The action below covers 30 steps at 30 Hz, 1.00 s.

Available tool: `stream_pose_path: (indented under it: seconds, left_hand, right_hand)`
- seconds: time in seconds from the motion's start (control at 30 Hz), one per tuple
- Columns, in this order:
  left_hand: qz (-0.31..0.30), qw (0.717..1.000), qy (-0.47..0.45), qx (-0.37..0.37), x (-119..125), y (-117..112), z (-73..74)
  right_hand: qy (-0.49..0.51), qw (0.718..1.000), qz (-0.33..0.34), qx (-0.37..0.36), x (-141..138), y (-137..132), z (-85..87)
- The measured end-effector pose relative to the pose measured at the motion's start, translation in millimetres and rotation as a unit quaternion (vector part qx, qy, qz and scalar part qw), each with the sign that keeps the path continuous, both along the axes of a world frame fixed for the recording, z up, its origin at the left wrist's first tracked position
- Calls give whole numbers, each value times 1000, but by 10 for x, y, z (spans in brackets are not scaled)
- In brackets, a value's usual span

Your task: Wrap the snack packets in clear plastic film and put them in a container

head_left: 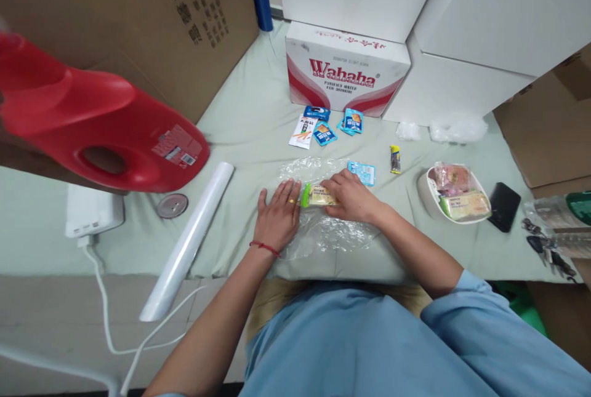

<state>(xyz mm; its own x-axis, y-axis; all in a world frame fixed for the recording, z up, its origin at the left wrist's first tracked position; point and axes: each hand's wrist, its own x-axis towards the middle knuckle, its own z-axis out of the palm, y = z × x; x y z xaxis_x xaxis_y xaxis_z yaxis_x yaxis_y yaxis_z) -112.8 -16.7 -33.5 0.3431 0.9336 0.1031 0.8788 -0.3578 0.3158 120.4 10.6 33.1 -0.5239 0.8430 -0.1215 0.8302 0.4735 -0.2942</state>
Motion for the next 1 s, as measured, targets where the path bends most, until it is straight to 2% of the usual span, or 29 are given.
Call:
stream_pose_path:
  seconds: [0.3, 0.47, 0.63, 0.8, 0.9, 1.0]
  left_hand:
    - [6, 1000, 4, -12, 6, 5, 21]
    - [30, 999, 10, -8, 21, 1, 17]
    - [57, 998, 11, -12, 46, 5, -2]
    - [53, 998, 13, -16, 44, 13, -13]
    - [52, 998, 18, -19, 37, 14, 5]
    - [51, 998, 18, -27, 32, 18, 30]
  right_hand:
    - [47, 998, -17, 33, -42, 26, 45]
    - [18, 999, 28, 8, -41, -38, -36]
    - [-5, 1000, 11, 6, 180, -161, -112]
    - [10, 999, -38, 23, 395, -134, -44]
    - [43, 998, -22, 35, 315, -82, -4]
    - [45, 998, -4, 33, 121, -35, -29]
